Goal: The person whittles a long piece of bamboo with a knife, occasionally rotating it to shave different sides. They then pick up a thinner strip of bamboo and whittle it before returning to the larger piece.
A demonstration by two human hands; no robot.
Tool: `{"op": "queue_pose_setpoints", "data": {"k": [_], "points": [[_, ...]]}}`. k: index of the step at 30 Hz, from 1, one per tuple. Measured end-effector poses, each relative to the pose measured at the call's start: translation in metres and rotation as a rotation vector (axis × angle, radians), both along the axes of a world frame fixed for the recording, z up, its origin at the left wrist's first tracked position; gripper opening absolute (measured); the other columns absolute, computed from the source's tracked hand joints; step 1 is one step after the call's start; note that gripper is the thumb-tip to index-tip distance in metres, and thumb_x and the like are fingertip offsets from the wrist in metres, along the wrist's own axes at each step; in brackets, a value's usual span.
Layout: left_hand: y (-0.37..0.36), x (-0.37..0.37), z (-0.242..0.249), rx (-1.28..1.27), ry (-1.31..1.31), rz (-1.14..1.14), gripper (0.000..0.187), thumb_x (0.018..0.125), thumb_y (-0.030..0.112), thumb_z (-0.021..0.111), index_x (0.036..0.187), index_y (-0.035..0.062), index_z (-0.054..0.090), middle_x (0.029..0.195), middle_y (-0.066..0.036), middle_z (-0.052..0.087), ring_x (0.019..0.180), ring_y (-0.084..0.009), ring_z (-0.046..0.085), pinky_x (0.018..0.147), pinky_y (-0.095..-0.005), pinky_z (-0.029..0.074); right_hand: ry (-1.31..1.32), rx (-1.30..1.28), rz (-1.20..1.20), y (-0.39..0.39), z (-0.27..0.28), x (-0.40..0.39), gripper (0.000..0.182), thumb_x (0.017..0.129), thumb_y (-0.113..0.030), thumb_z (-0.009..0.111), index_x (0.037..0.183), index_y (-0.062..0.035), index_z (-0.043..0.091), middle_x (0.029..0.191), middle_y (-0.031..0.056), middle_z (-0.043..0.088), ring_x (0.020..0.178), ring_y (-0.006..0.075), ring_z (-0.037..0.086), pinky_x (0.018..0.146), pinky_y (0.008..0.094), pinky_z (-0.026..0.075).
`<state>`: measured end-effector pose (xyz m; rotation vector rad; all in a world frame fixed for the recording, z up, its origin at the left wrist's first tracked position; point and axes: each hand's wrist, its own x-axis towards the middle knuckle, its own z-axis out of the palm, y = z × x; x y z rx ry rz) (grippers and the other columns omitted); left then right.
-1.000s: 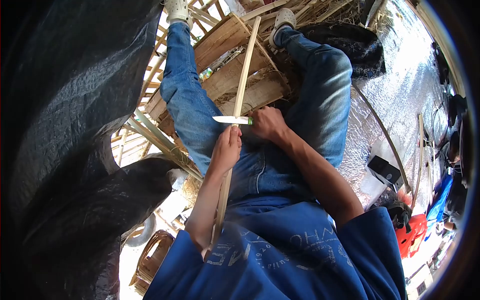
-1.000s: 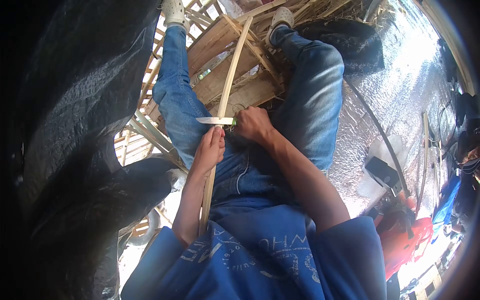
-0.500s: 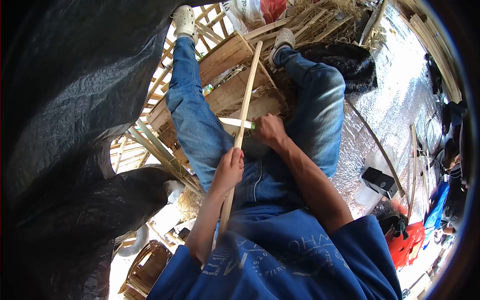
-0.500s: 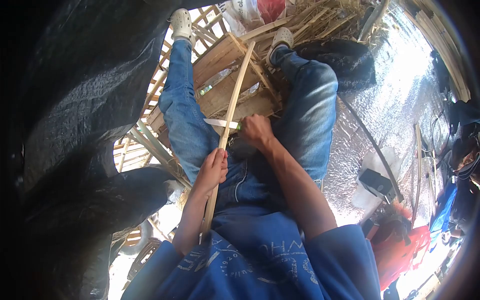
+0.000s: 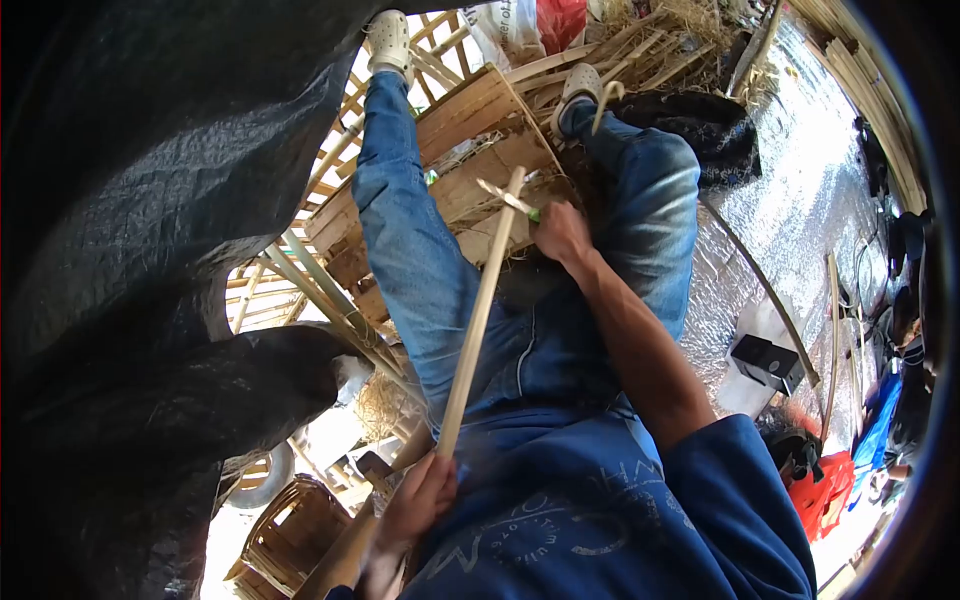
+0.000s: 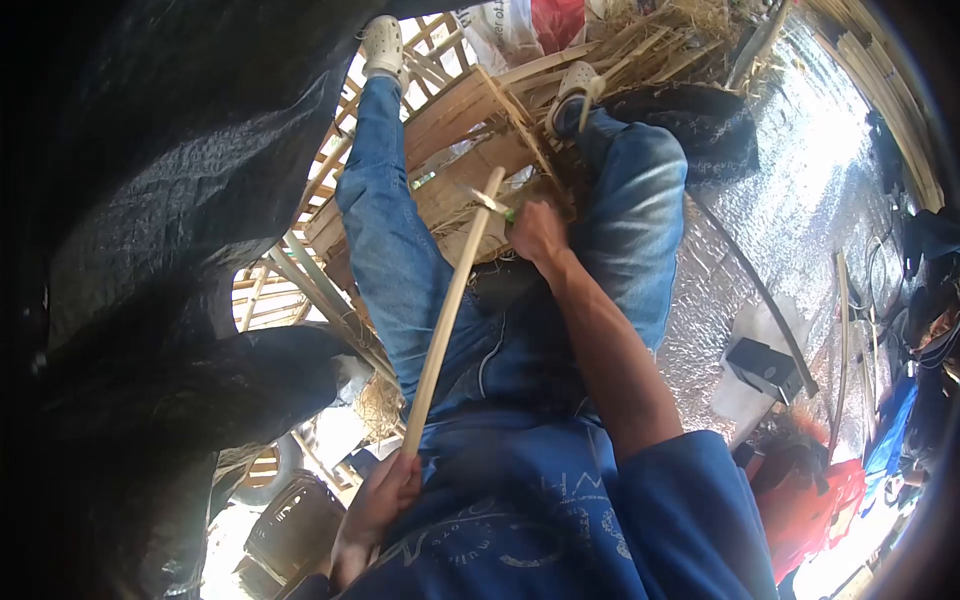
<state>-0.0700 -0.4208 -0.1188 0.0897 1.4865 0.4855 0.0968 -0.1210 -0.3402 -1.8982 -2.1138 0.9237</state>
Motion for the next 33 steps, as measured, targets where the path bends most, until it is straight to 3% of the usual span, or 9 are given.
{"op": "queue_pose_setpoints", "data": {"k": [4,11,13,14,16,17,21,25,33], "points": [[0.011,0.001,-0.001,0.052,-0.042,0.120,0.025,0.099,0.032,0.038,0.095,0.0091,0.048,0.062,0.006,0.033,0.047,-0.0023,0.026,0.041,-0.0191,0.020,0.102,0.077,-0.006,-0.006,0.011,0.000,0.025,0.076,-0.021,0.060,0.075,0.0038,0.066,0.077,0.0278,0.062,0.078,0.0413,0.063,0.071,0.0454,0.052],[0.107,0.011,-0.057,0.288,-0.046,0.030,0.023,0.100,0.031,0.037,0.096,0.0099,0.047,0.062,0.007,0.030,0.046,-0.0019,0.025,0.040,-0.0183,0.019,0.204,0.151,-0.020,-0.017,0.034,0.016,0.026,0.078,-0.021,0.060,0.070,0.0033,0.065,0.071,0.0276,0.060,0.071,0.0423,0.061,0.070,0.0475,0.051],[0.136,0.013,-0.078,0.340,0.075,-0.067,0.024,0.099,0.029,0.038,0.093,0.0069,0.047,0.060,0.002,0.039,0.046,-0.0077,0.037,0.041,-0.0227,0.030,0.231,0.142,-0.004,-0.015,0.031,0.019,0.027,0.079,-0.022,0.059,0.070,0.0023,0.065,0.069,0.0260,0.060,0.068,0.0419,0.061,0.068,0.0479,0.051],[0.146,0.011,-0.098,0.333,0.078,-0.087,0.024,0.099,0.029,0.038,0.093,0.0069,0.047,0.060,0.002,0.039,0.046,-0.0077,0.037,0.041,-0.0227,0.030,0.236,0.137,-0.023,-0.016,0.035,0.018,0.027,0.079,-0.022,0.059,0.070,0.0023,0.065,0.069,0.0260,0.060,0.068,0.0419,0.061,0.068,0.0479,0.051],[0.167,0.008,-0.132,0.661,0.604,-0.467,0.026,0.099,0.027,0.038,0.094,0.0032,0.048,0.061,-0.008,0.049,0.052,-0.0223,0.052,0.051,-0.0322,0.043,0.246,0.047,0.091,-0.020,0.047,0.018,0.026,0.077,-0.023,0.059,0.070,0.0001,0.065,0.068,0.0244,0.060,0.066,0.0415,0.061,0.066,0.0477,0.051],[0.185,0.023,-0.106,0.678,0.766,-0.560,0.025,0.097,0.022,0.037,0.094,0.0001,0.050,0.070,-0.021,0.058,0.070,-0.0394,0.058,0.067,-0.0443,0.047,0.227,0.040,0.179,-0.021,0.035,0.016,0.022,0.073,-0.024,0.060,0.071,-0.0026,0.066,0.067,0.0224,0.061,0.066,0.0402,0.061,0.065,0.0466,0.051],[0.209,0.033,-0.133,0.709,1.000,-0.683,0.024,0.094,0.015,0.038,0.089,-0.0032,0.052,0.084,-0.028,0.060,0.082,-0.0467,0.056,0.072,-0.0548,0.041,0.305,0.012,0.384,-0.029,0.027,0.006,0.021,0.069,-0.023,0.060,0.074,-0.0043,0.067,0.068,0.0211,0.062,0.068,0.0385,0.062,0.064,0.0455,0.051],[0.215,0.028,-0.152,0.668,0.948,-0.681,0.021,0.094,0.012,0.041,0.092,-0.0048,0.053,0.072,-0.025,0.059,0.073,-0.0427,0.058,0.063,-0.0475,0.043,0.233,-0.069,0.443,-0.016,0.017,-0.001,0.021,0.068,-0.023,0.059,0.075,-0.0049,0.067,0.068,0.0209,0.062,0.067,0.0381,0.062,0.064,0.0458,0.051],[0.207,0.030,-0.142,0.658,0.950,-0.671,0.021,0.095,0.012,0.039,0.094,-0.0040,0.053,0.073,-0.024,0.060,0.072,-0.0403,0.061,0.061,-0.0468,0.045,0.195,-0.054,0.500,-0.017,0.009,-0.010,0.021,0.066,-0.025,0.061,0.078,-0.0089,0.069,0.068,0.0174,0.063,0.067,0.0353,0.063,0.061,0.0432,0.052]]}}
